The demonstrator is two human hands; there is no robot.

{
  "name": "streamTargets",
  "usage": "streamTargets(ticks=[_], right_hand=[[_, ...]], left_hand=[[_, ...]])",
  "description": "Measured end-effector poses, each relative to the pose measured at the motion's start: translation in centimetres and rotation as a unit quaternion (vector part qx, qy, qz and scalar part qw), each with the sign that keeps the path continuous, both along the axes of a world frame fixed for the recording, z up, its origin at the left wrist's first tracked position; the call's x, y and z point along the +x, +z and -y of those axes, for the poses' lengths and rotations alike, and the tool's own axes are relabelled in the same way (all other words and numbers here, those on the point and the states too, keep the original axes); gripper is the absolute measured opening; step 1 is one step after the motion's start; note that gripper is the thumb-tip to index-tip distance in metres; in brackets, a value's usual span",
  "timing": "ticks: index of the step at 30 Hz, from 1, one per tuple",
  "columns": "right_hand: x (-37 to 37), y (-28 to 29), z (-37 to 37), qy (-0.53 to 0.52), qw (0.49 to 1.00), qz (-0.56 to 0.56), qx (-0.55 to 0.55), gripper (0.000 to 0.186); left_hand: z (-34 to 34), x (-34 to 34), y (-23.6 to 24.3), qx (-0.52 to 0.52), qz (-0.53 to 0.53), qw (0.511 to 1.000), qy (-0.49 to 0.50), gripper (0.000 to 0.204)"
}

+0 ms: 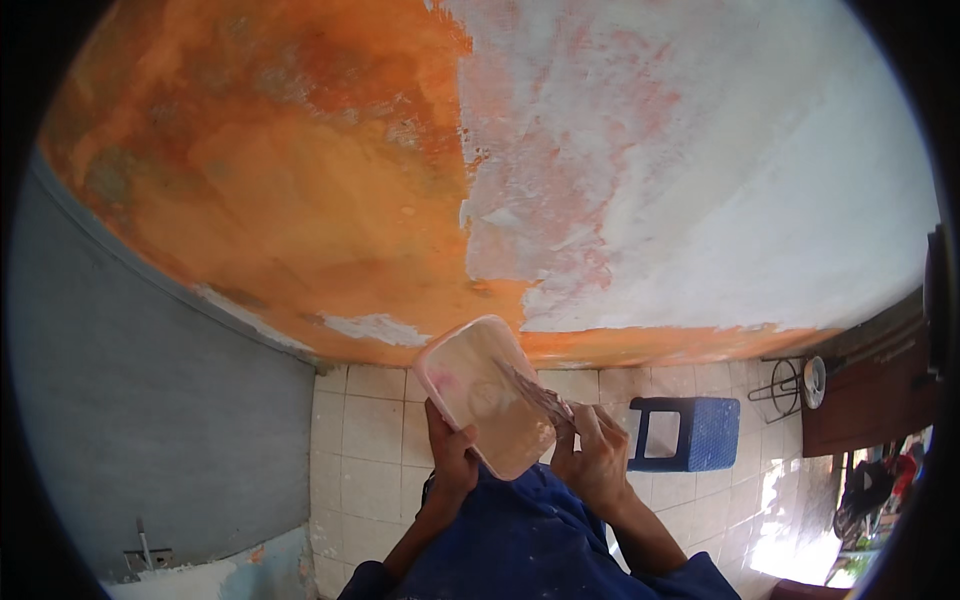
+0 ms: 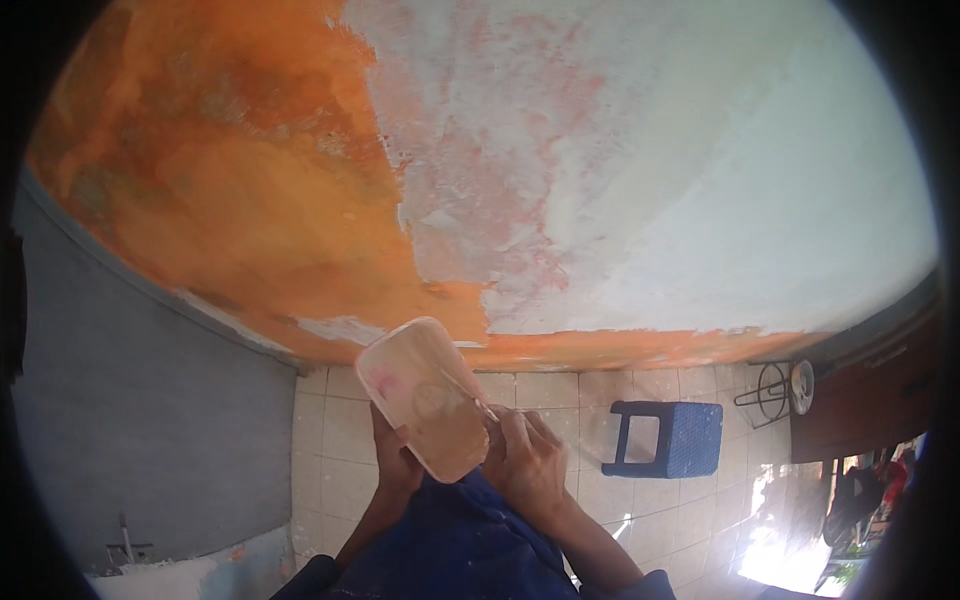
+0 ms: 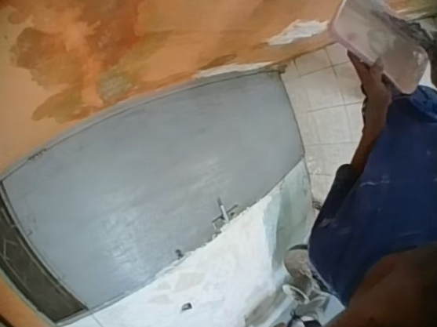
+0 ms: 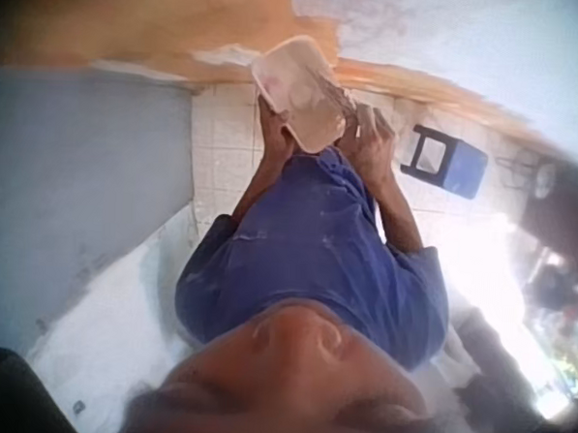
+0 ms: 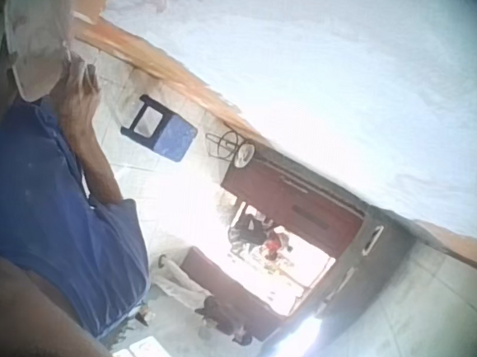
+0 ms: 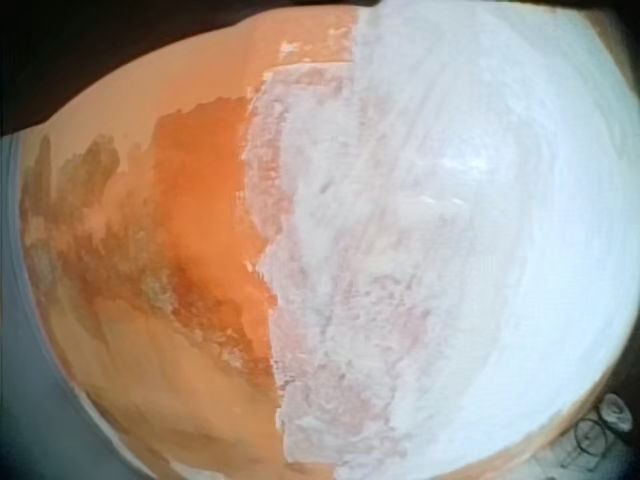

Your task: The person applies plaster to a wall using a spatula and a plastic container. They scoop the material from the container and spread it across the surface by hand using the tool.

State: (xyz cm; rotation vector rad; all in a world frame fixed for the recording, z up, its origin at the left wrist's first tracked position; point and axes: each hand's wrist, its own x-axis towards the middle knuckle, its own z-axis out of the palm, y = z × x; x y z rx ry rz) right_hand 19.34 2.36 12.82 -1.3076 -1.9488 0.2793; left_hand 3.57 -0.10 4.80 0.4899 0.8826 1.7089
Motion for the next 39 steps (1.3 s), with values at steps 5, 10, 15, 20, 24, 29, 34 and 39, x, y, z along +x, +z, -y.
streamTargets(ticks=[5, 10, 15, 20, 24, 29, 34, 39], right_hand=[[-0.3, -1.4, 0.2, 0.026, 0.999, 0.044, 0.015, 0.005], [-0.1, -2.8, 0.5, 0.018, 0.993, 0.087, -0.076, 0.007], [-0.3, -3.9, 1.4, 0.002, 0.985, -0.001, -0.172, 0.010], [-0.6, -3.5, 2.2, -0.016, 0.976, -0.092, -0.199, 0.010], [-0.5, -3.4, 2.7, -0.040, 0.966, -0.095, -0.238, 0.010], [-0.6, -4.6, 3.6, -0.055, 0.968, -0.128, -0.210, 0.008], [-1.4, -3.4, 3.9, -0.062, 0.958, -0.145, -0.239, 0.009], [-1.5, -3.9, 4.7, -0.060, 0.961, -0.118, -0.242, 0.010]], left_hand=[[0.4, 0.3, -0.5, -0.023, -0.101, 0.995, 0.016, 0.064], [0.9, 0.5, -0.8, -0.053, -0.170, 0.983, 0.035, 0.060], [0.9, 0.8, 1.0, -0.038, -0.185, 0.980, 0.057, 0.059], [1.4, 0.4, 0.5, -0.039, -0.199, 0.978, 0.041, 0.060], [1.4, 0.4, 0.3, -0.046, -0.204, 0.977, 0.032, 0.063], [1.2, 0.9, 0.9, -0.060, -0.208, 0.976, 0.029, 0.063], [1.1, 0.9, 0.3, -0.062, -0.203, 0.977, 0.029, 0.063], [1.1, 1.1, -0.6, -0.092, -0.228, 0.969, 0.030, 0.064]])
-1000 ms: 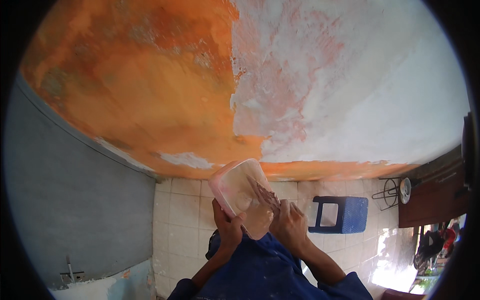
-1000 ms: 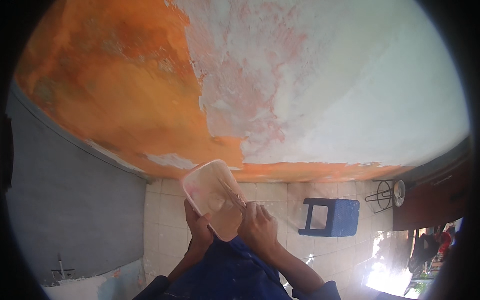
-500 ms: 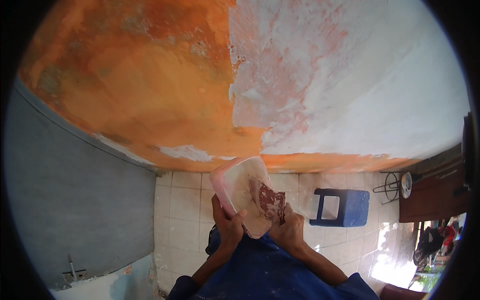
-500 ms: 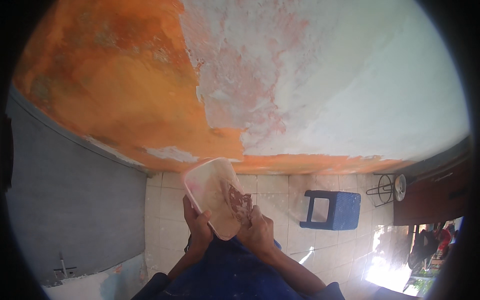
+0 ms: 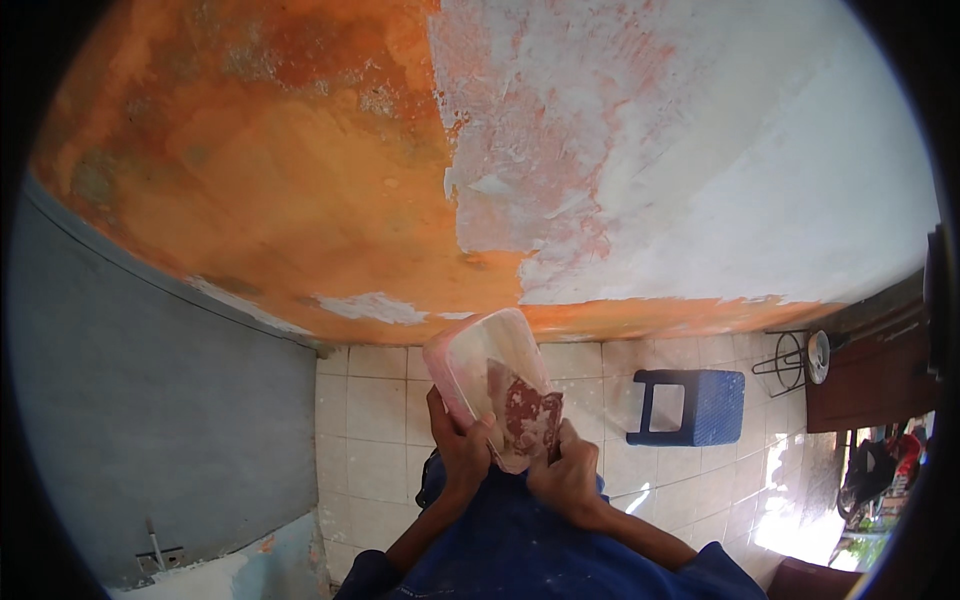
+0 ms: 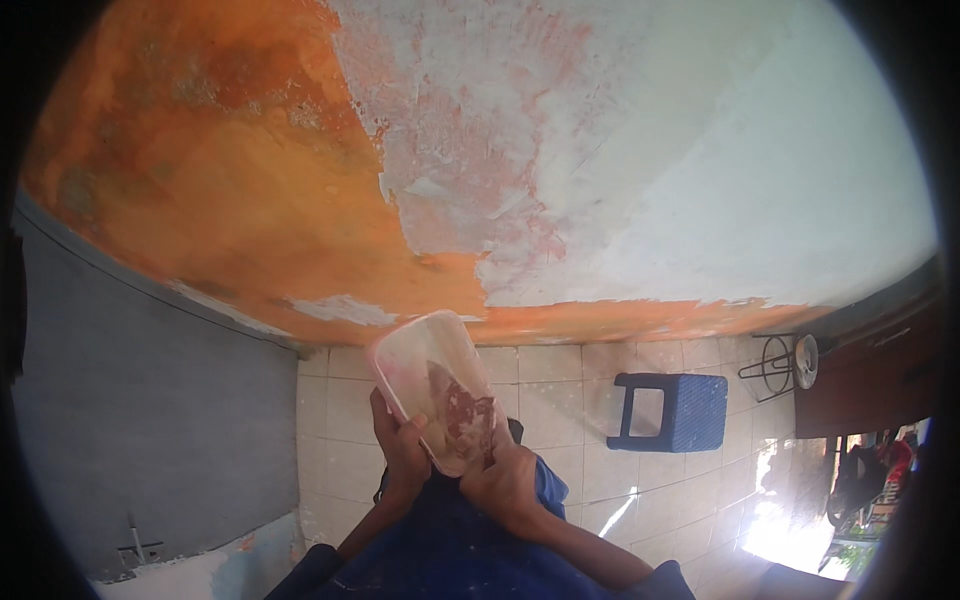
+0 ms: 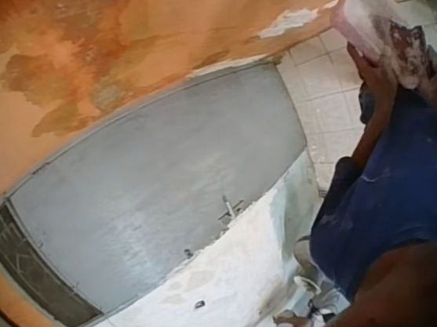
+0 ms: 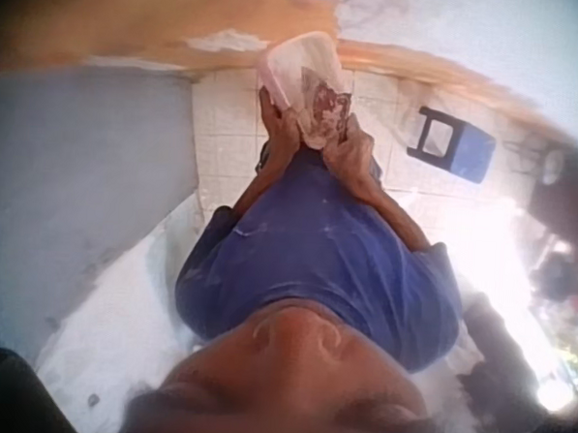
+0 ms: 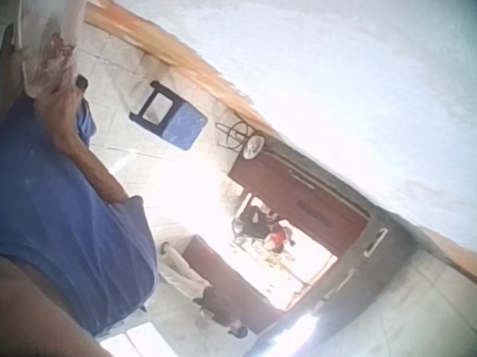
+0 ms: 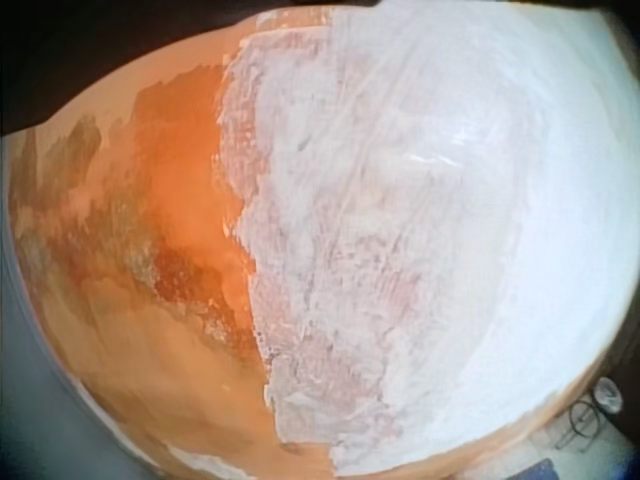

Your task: The person applies plaster to a wall using a spatula and a plastic container. They scoop the material from the container and spread it across the surface by hand using the tool.

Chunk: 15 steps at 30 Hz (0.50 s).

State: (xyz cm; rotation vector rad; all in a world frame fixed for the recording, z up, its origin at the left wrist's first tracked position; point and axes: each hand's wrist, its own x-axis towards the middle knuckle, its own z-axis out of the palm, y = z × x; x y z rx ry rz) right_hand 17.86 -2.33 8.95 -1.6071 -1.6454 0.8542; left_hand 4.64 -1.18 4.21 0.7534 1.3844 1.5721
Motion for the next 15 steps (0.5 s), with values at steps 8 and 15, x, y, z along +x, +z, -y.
streamTargets(ticks=[8, 15], right_hand=[[0.5, -0.4, -0.7, -0.054, 0.994, -0.080, -0.059, 0.016], [1.3, 3.3, -1.7, -0.026, 0.987, -0.004, 0.160, 0.014]], left_hand=[[-0.3, 0.3, -0.3, 0.037, 0.051, 0.998, 0.015, 0.060], [-0.2, 0.7, -0.3, 0.035, 0.254, 0.967, -0.010, 0.066]])
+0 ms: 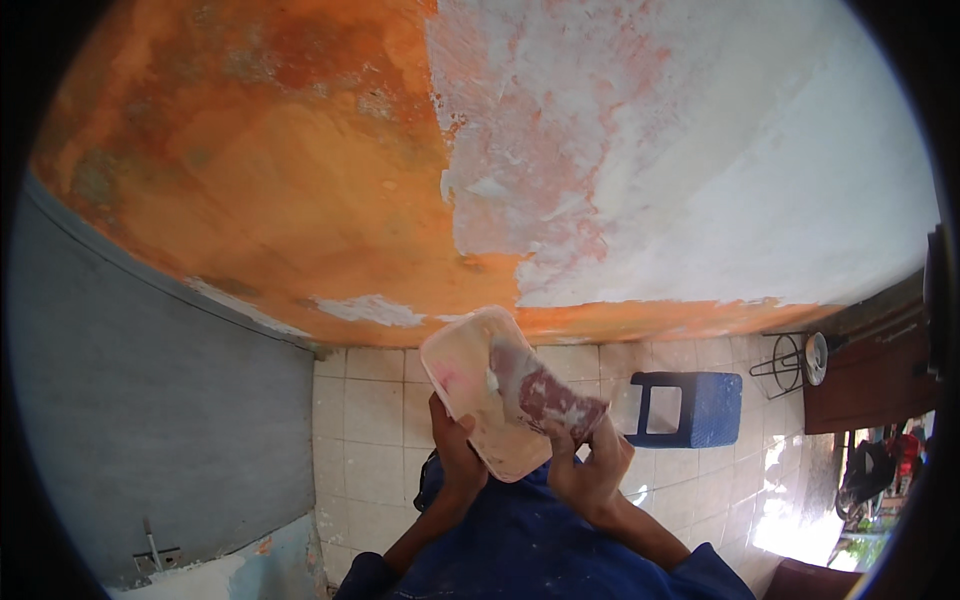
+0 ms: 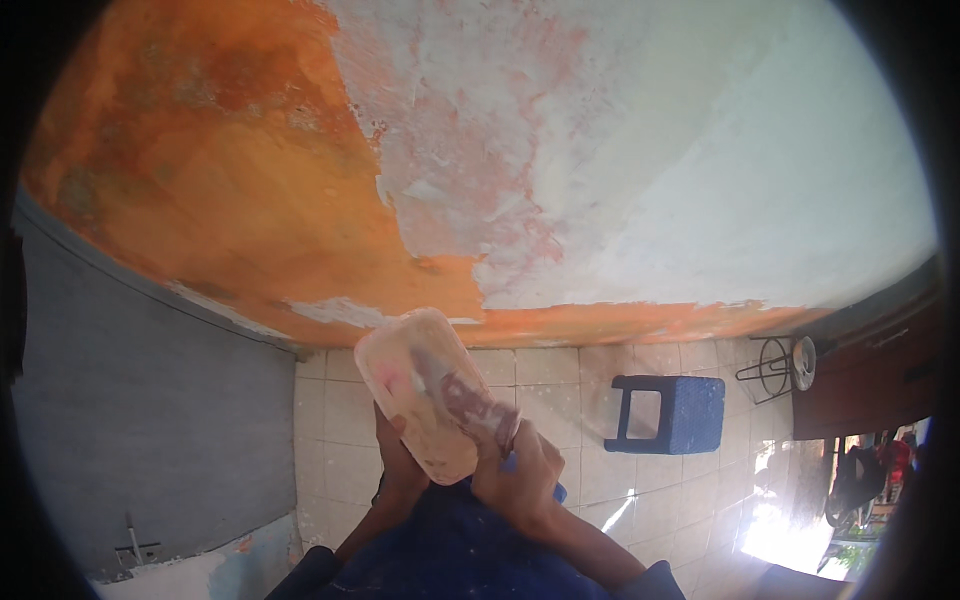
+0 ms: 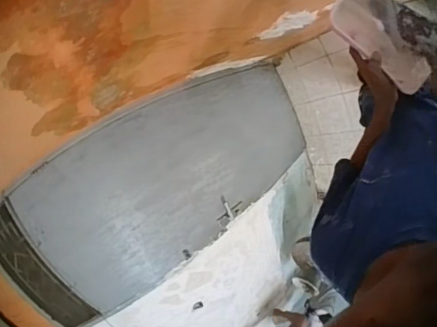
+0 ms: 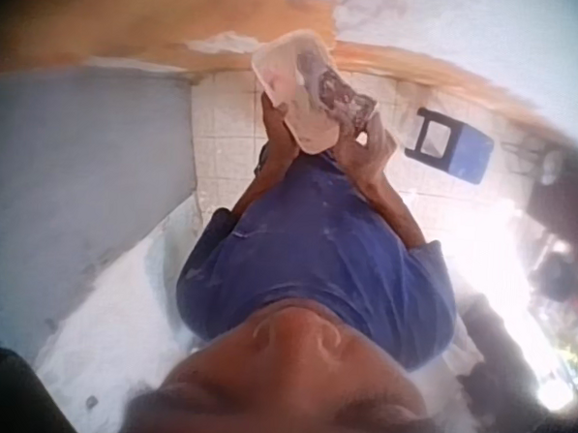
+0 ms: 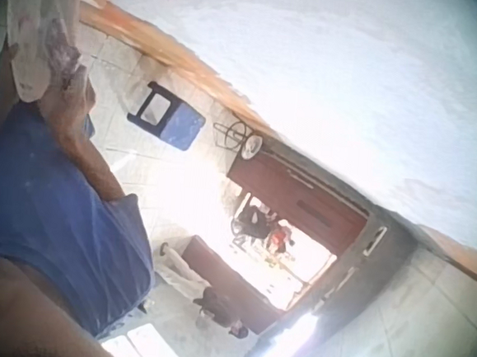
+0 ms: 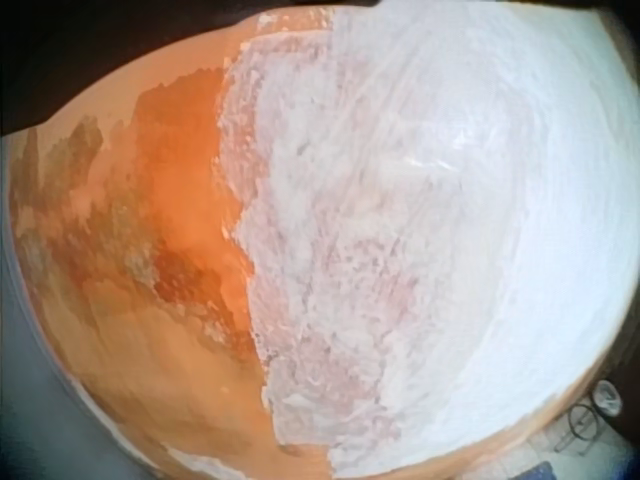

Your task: The person applies plaster to a wall using a spatula and a plastic container. They scoop the material from the container and spread it across the surface by hand using the tool.

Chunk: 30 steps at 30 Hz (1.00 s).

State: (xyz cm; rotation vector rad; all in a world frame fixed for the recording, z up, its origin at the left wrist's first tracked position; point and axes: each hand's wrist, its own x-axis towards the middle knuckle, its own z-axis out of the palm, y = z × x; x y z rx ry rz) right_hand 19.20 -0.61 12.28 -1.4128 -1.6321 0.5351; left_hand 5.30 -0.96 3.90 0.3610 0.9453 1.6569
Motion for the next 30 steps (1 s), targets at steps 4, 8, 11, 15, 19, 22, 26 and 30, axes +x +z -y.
streamTargets(ticks=[4, 8, 11, 15, 19, 22, 26, 30], right_hand=[[-1.0, -0.3, -0.5, -0.006, 0.983, -0.045, 0.179, 0.010], [-1.9, -1.4, -1.3, -0.023, 0.987, 0.016, 0.157, 0.013], [-1.4, -2.6, -1.0, 0.001, 0.990, 0.051, 0.134, 0.012], [-1.8, -0.9, -2.0, 0.027, 0.983, 0.010, 0.180, 0.014], [-1.8, -1.3, -2.7, 0.036, 0.990, 0.055, 0.128, 0.009], [-1.5, -0.8, -2.8, 0.023, 0.985, 0.039, 0.164, 0.007], [-1.3, -0.6, -2.6, 0.037, 0.984, 0.050, 0.169, 0.009], [-0.8, -1.0, -3.1, 0.059, 0.985, 0.065, 0.148, 0.009]], left_hand=[[0.4, -0.4, -0.8, 0.003, 0.023, 0.999, -0.025, 0.067], [0.5, -0.6, -1.9, 0.006, 0.106, 0.993, -0.058, 0.075], [0.4, -0.2, -1.5, 0.018, 0.082, 0.995, -0.048, 0.073], [0.0, -0.4, -0.8, 0.023, 0.068, 0.996, -0.049, 0.072], [0.2, -0.7, -1.4, 0.012, 0.092, 0.994, -0.058, 0.071], [-0.1, -1.2, -1.1, 0.010, 0.118, 0.990, -0.072, 0.070], [0.4, -1.0, -0.2, -0.008, 0.101, 0.993, -0.060, 0.068], [-0.2, -1.2, -0.8, -0.029, 0.118, 0.991, -0.062, 0.070]])
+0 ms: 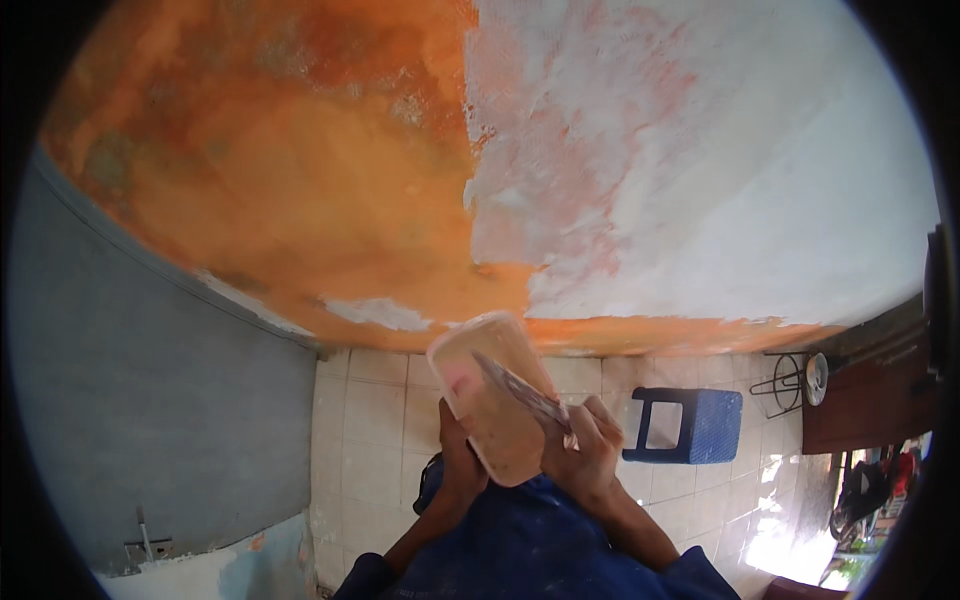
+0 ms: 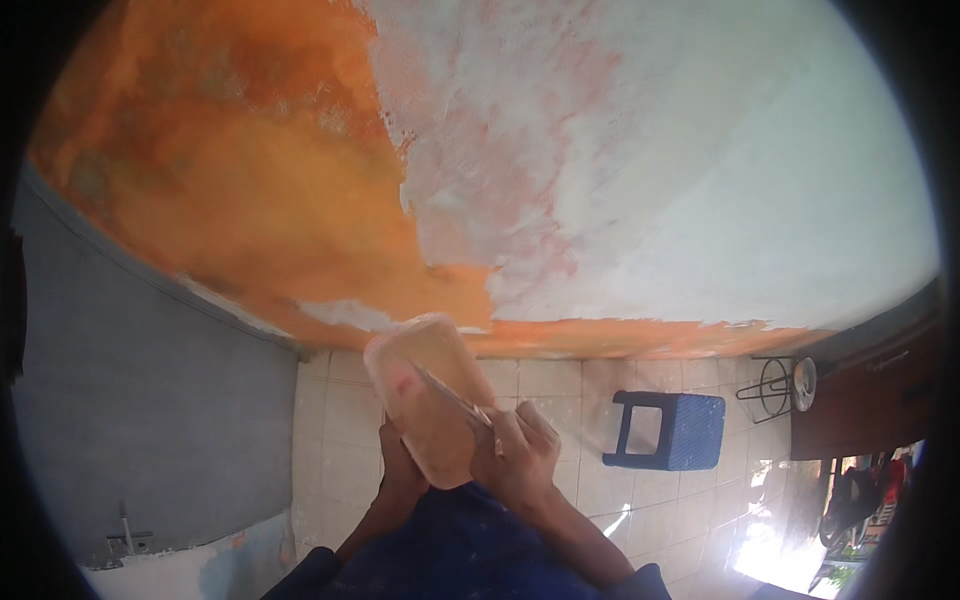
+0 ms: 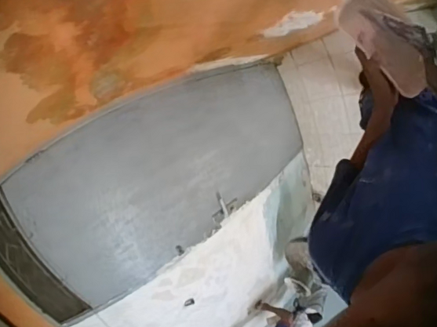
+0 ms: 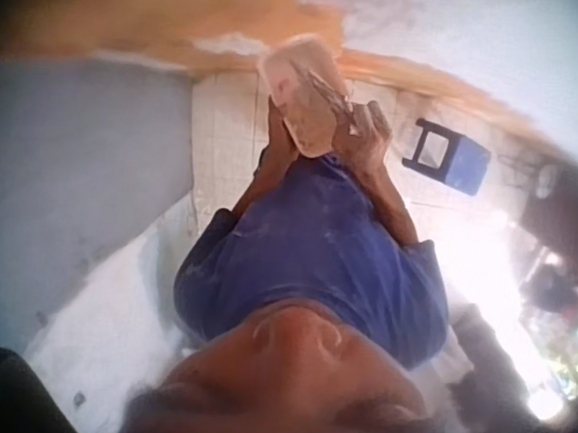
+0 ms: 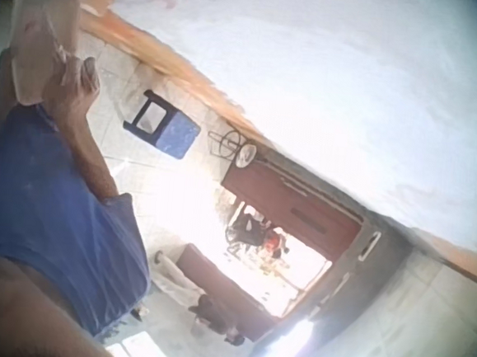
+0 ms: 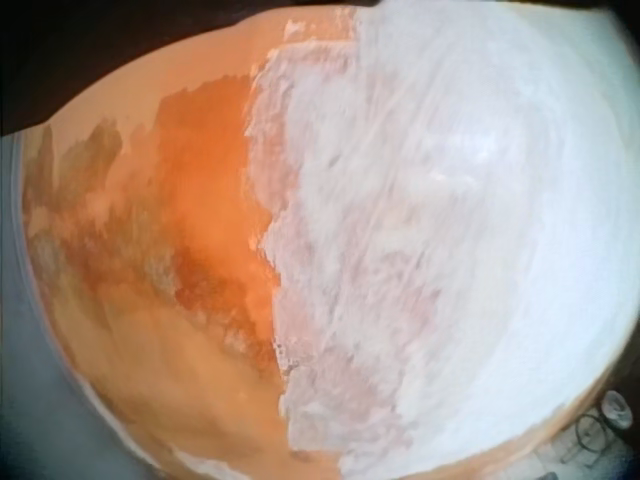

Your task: The person applies plaster to a wall using a spatula and a plastic container. They scoop the material from the container and spread it across the surface by hand using the tool.

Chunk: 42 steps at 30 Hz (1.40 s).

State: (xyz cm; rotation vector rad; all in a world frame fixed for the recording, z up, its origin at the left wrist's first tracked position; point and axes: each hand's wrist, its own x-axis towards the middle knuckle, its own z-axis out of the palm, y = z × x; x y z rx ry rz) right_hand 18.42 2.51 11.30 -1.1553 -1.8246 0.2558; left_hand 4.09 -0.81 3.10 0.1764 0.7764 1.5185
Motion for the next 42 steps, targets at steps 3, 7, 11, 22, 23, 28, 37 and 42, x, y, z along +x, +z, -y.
streamTargets(ticks=[3, 7, 11, 22, 23, 28, 37, 42], right_hand=[[0.8, 1.5, 0.5, -0.040, 0.997, -0.059, -0.044, 0.010], [1.6, 2.3, 1.1, -0.039, 0.961, -0.134, -0.239, 0.020], [1.6, 1.6, 1.2, -0.033, 0.961, -0.187, -0.200, 0.019], [2.5, 1.1, 0.9, 0.039, 0.816, -0.438, -0.375, 0.018], [2.5, 0.5, 0.9, 0.052, 0.790, -0.461, -0.402, 0.018], [1.2, -0.9, 0.5, 0.089, 0.698, -0.560, -0.437, 0.024], [0.5, -2.8, -0.2, 0.120, 0.602, -0.651, -0.446, 0.027], [0.2, -4.8, -1.4, 0.074, 0.608, -0.655, -0.441, 0.021]], left_hand=[[0.2, -0.5, -0.8, 0.045, 0.002, 0.999, -0.013, 0.072], [0.1, 0.1, -0.4, 0.050, -0.028, 0.998, 0.015, 0.073], [0.0, 0.6, 0.3, 0.069, -0.081, 0.994, 0.029, 0.072], [0.0, 0.3, -0.2, 0.037, 0.007, 0.999, 0.031, 0.064], [-0.1, 0.3, -0.2, 0.034, 0.005, 0.999, 0.035, 0.064], [-0.5, -0.3, -1.0, 0.035, 0.004, 0.999, 0.036, 0.062], [-1.6, -1.4, -3.1, 0.002, 0.024, 1.000, 0.007, 0.053], [-2.3, -1.1, -5.8, -0.029, 0.004, 0.999, -0.015, 0.043]])
